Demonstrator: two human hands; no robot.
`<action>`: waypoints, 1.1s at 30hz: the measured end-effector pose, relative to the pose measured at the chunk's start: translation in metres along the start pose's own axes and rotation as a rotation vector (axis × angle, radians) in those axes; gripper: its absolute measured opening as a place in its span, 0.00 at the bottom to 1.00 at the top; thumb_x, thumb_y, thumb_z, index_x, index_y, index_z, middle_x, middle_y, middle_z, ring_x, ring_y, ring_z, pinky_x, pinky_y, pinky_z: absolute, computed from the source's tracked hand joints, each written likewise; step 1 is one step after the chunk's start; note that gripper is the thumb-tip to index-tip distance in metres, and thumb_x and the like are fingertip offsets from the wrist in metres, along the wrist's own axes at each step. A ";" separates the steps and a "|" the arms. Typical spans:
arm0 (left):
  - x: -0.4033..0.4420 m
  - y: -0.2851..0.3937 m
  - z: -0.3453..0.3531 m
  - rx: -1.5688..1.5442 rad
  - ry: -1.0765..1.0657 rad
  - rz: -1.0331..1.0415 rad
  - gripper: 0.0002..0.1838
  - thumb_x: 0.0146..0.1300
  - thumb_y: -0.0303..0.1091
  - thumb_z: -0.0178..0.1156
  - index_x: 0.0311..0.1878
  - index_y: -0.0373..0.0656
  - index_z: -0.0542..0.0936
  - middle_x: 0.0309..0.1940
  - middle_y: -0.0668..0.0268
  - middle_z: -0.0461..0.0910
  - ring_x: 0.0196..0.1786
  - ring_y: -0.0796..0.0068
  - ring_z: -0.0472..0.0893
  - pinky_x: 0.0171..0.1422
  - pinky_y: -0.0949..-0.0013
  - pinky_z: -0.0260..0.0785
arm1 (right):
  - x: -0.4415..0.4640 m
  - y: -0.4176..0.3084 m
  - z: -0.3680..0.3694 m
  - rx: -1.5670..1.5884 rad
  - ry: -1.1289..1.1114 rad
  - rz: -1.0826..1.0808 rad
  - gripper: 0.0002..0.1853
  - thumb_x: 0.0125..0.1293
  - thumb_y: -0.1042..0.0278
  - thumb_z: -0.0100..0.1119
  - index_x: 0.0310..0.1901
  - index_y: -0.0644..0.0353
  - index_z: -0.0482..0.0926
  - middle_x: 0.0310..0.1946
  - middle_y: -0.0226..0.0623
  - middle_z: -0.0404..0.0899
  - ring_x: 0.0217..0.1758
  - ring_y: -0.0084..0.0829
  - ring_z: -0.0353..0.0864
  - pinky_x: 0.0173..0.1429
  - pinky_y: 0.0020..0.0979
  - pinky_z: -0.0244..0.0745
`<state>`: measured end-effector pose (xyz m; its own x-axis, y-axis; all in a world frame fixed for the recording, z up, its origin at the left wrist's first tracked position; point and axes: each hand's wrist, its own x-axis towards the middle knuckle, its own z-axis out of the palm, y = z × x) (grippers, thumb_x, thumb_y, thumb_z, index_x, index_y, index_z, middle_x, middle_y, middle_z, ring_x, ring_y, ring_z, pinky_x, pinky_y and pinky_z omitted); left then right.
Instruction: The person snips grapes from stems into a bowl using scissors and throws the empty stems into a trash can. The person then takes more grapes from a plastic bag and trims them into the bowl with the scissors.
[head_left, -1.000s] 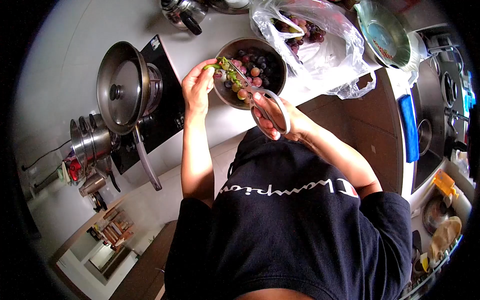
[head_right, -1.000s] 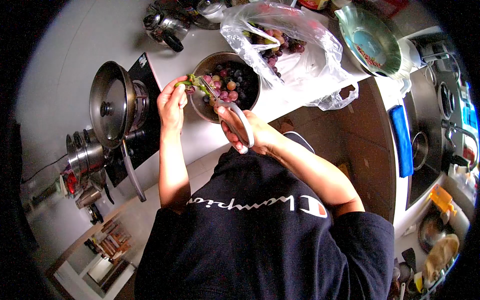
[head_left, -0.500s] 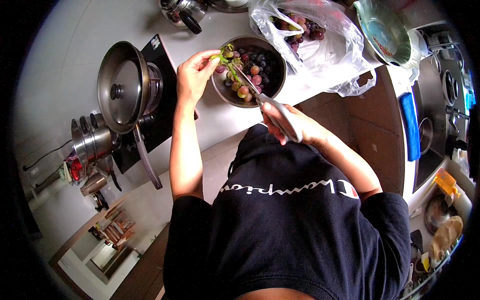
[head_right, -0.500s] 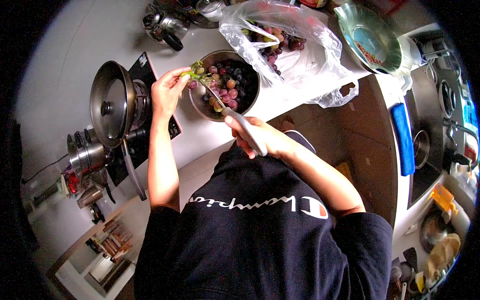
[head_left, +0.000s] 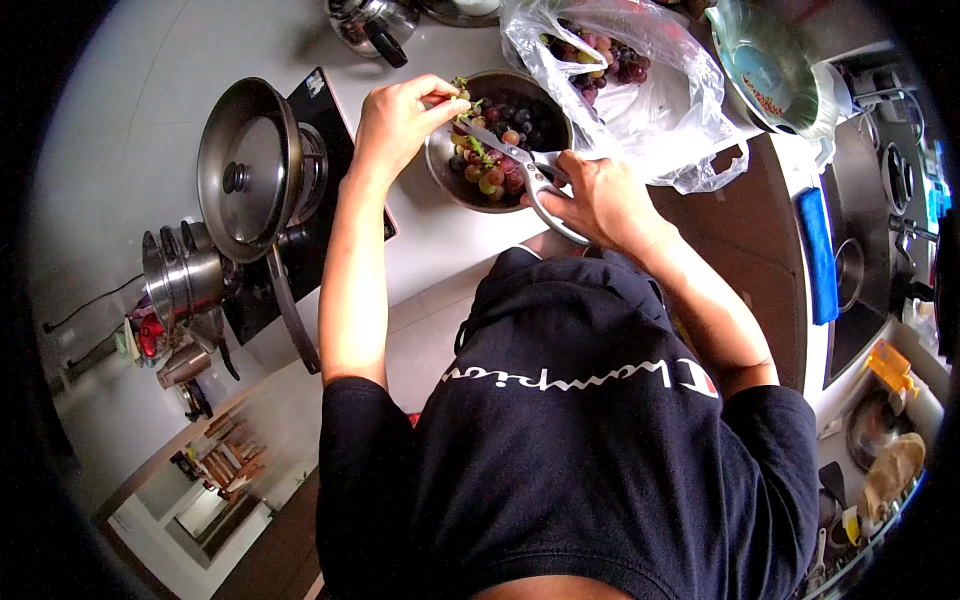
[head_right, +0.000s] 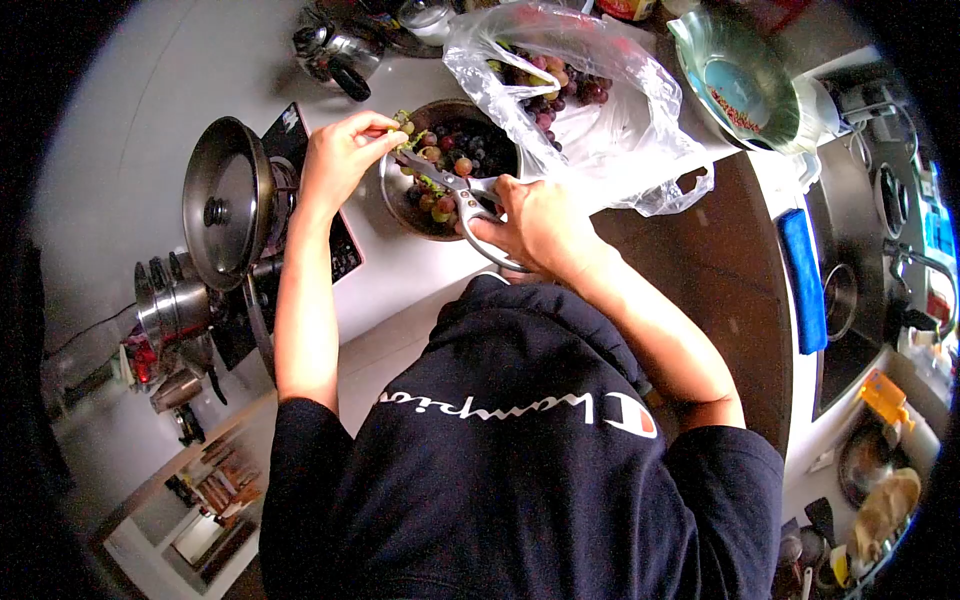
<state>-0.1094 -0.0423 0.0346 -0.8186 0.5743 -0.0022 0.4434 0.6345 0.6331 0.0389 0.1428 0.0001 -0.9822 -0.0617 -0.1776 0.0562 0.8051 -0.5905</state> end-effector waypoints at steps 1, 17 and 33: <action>0.002 -0.001 0.001 0.015 0.001 0.026 0.09 0.50 0.33 0.63 0.34 0.40 0.80 0.24 0.67 0.80 0.27 0.85 0.76 0.33 0.79 0.67 | 0.001 0.001 -0.002 -0.023 0.011 -0.003 0.27 0.52 0.41 0.52 0.33 0.63 0.74 0.22 0.47 0.77 0.28 0.46 0.78 0.35 0.41 0.73; 0.016 0.001 0.007 0.229 0.063 0.104 0.11 0.48 0.39 0.64 0.28 0.40 0.80 0.22 0.61 0.79 0.26 0.73 0.80 0.31 0.73 0.68 | 0.010 0.005 -0.024 -0.146 0.032 -0.040 0.21 0.52 0.46 0.56 0.31 0.59 0.77 0.19 0.46 0.76 0.25 0.45 0.78 0.30 0.40 0.73; -0.004 -0.032 0.030 -0.094 0.254 -0.062 0.09 0.53 0.34 0.62 0.37 0.42 0.80 0.26 0.66 0.81 0.29 0.83 0.77 0.34 0.79 0.68 | -0.039 0.020 0.034 1.066 -0.413 0.455 0.23 0.57 0.46 0.55 0.34 0.62 0.72 0.15 0.21 0.63 0.13 0.13 0.62 0.16 0.16 0.57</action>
<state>-0.1098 -0.0497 -0.0089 -0.9136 0.3805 0.1434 0.3637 0.6069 0.7067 0.0841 0.1415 -0.0317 -0.7151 -0.2397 -0.6567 0.6874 -0.0704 -0.7229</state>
